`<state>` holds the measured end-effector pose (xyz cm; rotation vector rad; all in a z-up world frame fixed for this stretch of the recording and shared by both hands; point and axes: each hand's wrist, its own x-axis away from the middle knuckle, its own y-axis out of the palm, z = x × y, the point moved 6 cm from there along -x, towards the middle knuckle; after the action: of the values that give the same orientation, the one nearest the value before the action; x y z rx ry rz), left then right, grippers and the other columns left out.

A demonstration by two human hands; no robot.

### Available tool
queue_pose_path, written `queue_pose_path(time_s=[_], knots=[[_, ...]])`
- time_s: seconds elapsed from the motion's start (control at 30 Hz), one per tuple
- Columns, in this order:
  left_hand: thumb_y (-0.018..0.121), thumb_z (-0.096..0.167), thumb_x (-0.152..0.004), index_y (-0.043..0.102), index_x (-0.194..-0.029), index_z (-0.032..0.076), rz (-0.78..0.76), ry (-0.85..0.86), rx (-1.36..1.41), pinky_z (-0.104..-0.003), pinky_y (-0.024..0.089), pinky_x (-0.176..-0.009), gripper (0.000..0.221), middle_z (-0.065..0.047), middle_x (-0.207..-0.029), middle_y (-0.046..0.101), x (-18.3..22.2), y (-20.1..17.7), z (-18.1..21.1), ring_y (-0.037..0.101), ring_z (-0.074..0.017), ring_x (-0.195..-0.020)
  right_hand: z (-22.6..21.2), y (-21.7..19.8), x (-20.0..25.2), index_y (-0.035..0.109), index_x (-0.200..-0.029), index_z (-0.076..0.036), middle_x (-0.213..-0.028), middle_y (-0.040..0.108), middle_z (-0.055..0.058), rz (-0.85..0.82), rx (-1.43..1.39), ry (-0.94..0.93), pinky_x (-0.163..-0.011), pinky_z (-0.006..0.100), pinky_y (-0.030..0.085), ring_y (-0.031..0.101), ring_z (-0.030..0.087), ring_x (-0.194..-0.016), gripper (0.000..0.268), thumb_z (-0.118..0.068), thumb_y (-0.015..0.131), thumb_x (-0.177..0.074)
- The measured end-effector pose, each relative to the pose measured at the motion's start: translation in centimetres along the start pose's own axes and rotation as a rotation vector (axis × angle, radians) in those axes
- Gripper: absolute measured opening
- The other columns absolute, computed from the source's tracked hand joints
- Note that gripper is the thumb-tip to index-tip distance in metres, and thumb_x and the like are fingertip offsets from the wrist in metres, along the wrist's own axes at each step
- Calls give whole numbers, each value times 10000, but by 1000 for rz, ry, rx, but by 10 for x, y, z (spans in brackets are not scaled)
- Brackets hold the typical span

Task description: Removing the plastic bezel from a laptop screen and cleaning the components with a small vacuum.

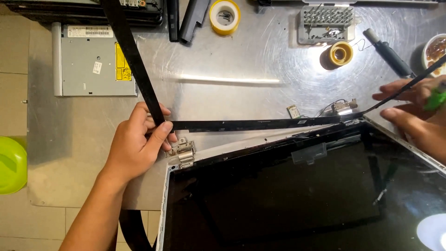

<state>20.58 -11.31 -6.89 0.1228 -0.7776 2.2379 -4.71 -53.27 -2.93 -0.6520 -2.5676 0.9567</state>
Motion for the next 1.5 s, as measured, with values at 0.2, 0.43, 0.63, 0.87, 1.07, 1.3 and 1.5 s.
queue_pose_path(time_s=[0.2, 0.43, 0.63, 0.87, 1.07, 1.3, 1.5], knots=[[561, 182, -978, 556, -1177, 97, 26, -8, 9, -251, 586, -659, 216, -50, -705, 774, 4, 1, 2, 740, -126, -571, -10, 14, -12, 693, -1085, 94, -1101, 756, 213, -142, 68, 117, -944, 413, 592, 744, 313, -1017, 203, 17, 722, -900], [645, 116, -971, 337, -1275, -25, 457, 424, 103, -294, 462, -713, 456, -175, -1077, 567, 24, -2, 16, 566, -209, -905, 28, 23, -15, 675, -1005, 167, -925, 711, 258, -106, -70, 76, -742, 377, 601, 712, 336, -791, 127, 47, 653, -1039], [698, 168, -977, 475, -1104, 50, 653, 892, -219, -391, 474, -772, 283, -149, -981, 570, 57, -8, 42, 568, -270, -830, 31, 26, -11, 586, -1072, 195, -953, 688, 289, -62, -78, 74, -754, 410, 626, 719, 380, -841, 98, 103, 618, -1085], [577, 131, -1004, 384, -1341, 70, 573, 246, 400, -279, 434, -970, 393, -161, -1381, 441, 44, 5, -3, 451, -224, -1235, -2, 22, -1, 451, -1221, 68, -1032, 711, 216, 47, -55, 229, -764, 360, 589, 695, 298, -809, 311, 70, 688, -1020], [438, 127, -975, 272, -1456, 57, 246, 173, 688, -456, 259, -1303, 514, -250, -1697, 223, 47, 24, 13, 250, -350, -1591, -4, 21, 0, 353, -1041, -33, -1029, 747, 141, 84, 20, 250, -730, 330, 575, 732, 251, -801, 339, 14, 689, -1045], [501, 237, -949, 278, -1441, 142, 164, 270, 768, -446, 150, -1314, 548, -326, -1706, 199, 43, 26, 24, 184, -347, -1623, -1, 21, -4, 450, -1167, -2, -989, 724, 145, 103, -101, 215, -724, 334, 602, 720, 242, -819, 300, 44, 691, -994], [480, 221, -934, 234, -1461, 141, 115, 318, 680, -473, 191, -1296, 587, -355, -1695, 209, 32, 25, 29, 219, -374, -1611, 7, 20, -7, 498, -1171, -23, -969, 723, 108, 116, -109, 187, -744, 338, 586, 704, 212, -824, 280, 60, 675, -970]])
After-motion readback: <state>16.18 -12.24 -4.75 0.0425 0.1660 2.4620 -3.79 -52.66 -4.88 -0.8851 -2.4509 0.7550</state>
